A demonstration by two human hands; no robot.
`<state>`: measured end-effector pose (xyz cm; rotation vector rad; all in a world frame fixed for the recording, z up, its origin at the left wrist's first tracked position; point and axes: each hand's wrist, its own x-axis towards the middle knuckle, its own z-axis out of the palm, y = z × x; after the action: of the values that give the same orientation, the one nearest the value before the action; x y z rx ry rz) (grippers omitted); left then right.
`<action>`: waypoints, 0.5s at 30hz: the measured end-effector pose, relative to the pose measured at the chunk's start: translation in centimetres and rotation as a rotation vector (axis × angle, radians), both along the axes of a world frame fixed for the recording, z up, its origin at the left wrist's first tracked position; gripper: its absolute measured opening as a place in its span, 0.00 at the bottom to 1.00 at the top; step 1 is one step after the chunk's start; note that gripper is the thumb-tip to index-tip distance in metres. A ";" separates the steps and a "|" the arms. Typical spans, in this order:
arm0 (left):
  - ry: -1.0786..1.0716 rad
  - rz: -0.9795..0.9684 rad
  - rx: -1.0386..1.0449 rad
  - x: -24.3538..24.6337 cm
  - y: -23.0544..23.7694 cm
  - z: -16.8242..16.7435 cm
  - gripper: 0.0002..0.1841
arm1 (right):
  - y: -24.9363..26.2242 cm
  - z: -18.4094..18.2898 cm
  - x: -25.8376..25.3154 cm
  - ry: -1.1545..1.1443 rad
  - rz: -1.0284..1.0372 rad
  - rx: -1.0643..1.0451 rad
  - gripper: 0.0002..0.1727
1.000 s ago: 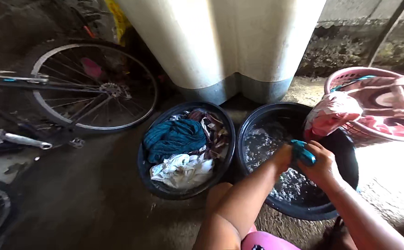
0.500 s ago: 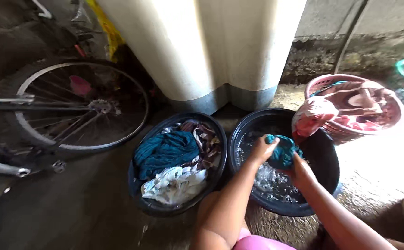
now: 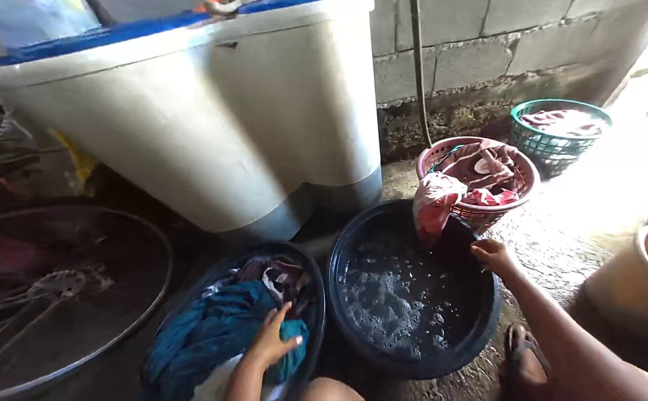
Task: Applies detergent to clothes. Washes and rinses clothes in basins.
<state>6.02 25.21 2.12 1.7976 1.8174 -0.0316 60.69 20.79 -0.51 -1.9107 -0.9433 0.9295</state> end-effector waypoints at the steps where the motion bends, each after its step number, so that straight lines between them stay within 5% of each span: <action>1: -0.018 0.004 -0.022 -0.8 -0.6 -2.7 0.46 | 0.5 -0.1 1.3 -0.109 -0.015 -0.011 0.19; 5: 0.098 -0.026 -0.083 -1.8 -3.0 -11.5 0.26 | 2.9 1.7 3.5 -0.523 0.042 -0.182 0.27; 7: 0.161 -0.063 -0.121 -1.7 -2.6 -12.7 0.23 | 4.6 1.5 4.1 -0.694 0.098 -0.188 0.29; 11: 0.410 -0.232 -0.350 -1.9 0.3 -14.1 0.27 | 8.1 0.6 5.9 -0.912 0.262 -0.215 0.33; 15: 0.404 -0.111 -0.381 -2.4 0.7 -15.0 0.37 | 11.4 -2.1 7.6 -0.923 0.295 -0.247 0.35</action>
<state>3.65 25.93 -12.91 1.6925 1.8138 -0.7806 68.27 32.20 -2.65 -2.5047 -1.7309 0.2704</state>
